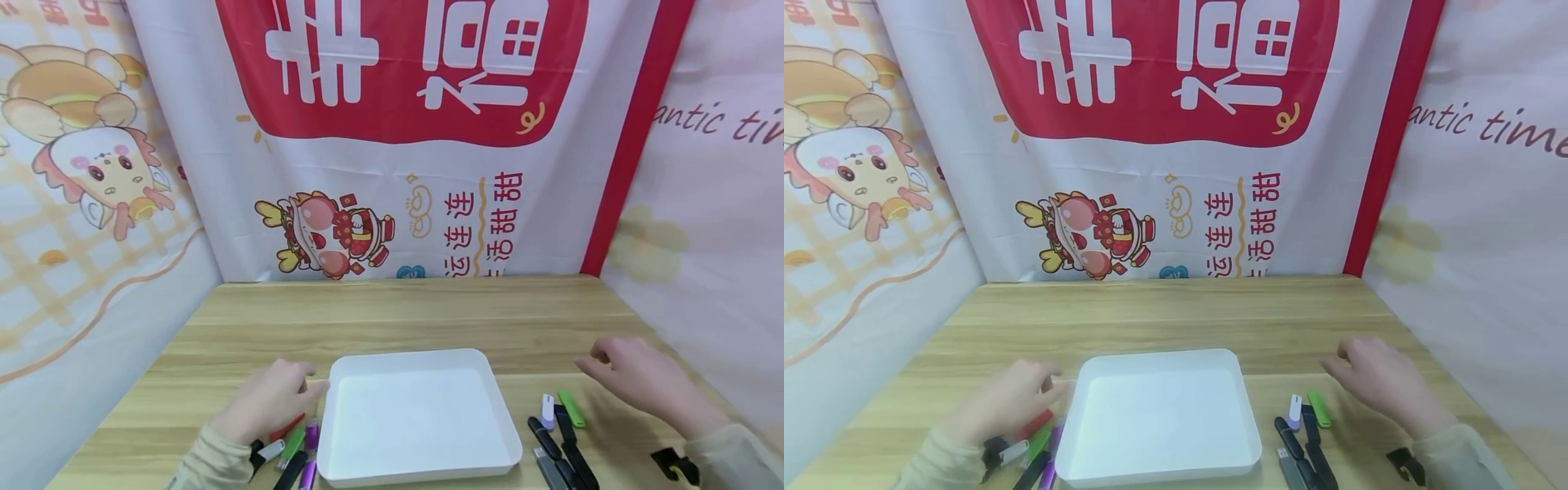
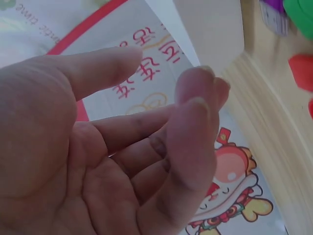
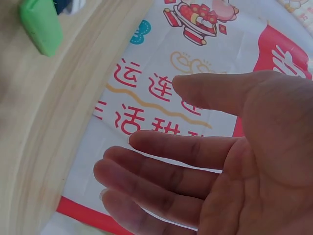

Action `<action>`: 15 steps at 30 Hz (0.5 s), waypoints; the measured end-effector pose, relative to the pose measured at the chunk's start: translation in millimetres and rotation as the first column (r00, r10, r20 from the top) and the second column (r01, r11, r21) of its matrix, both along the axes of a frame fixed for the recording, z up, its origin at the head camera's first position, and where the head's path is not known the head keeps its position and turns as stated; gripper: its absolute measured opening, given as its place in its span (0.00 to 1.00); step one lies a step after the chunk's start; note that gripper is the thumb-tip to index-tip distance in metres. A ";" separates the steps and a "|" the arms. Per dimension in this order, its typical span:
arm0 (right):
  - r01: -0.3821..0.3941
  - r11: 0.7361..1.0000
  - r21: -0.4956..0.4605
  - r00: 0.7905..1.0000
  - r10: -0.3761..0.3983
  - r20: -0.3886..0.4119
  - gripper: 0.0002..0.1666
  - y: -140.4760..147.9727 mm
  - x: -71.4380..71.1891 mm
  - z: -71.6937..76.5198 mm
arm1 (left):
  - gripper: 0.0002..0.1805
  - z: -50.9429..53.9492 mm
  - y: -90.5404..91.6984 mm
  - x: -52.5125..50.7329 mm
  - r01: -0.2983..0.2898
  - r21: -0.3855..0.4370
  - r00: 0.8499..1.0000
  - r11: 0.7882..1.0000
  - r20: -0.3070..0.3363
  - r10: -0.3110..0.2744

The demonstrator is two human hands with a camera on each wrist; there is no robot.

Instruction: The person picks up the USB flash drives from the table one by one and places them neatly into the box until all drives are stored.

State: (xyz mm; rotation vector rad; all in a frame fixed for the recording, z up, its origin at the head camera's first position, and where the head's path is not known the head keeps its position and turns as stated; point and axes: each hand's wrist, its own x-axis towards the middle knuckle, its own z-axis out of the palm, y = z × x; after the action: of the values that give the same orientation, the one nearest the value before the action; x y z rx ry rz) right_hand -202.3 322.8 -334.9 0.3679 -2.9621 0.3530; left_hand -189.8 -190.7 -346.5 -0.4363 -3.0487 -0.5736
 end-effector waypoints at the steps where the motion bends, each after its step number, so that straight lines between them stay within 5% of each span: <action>1: -0.004 1.000 0.000 1.000 0.004 -0.005 0.18 0.7 1.9 -1.7 | 0.14 -1.2 1.1 1.7 0.005 0.005 1.000 1.000 0.001 -0.005; 15: 0.011 0.999 0.042 0.999 -0.013 0.038 0.16 -2.9 27.4 -21.5 | 0.12 -16.1 13.5 9.0 0.033 -0.015 0.999 0.999 -0.024 -0.033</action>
State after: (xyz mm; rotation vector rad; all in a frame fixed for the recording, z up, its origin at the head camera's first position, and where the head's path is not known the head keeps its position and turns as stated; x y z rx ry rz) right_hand -174.9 319.9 -356.4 0.3519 -3.0114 0.3010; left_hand -180.8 -177.2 -362.6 -0.4916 -3.0298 -0.5433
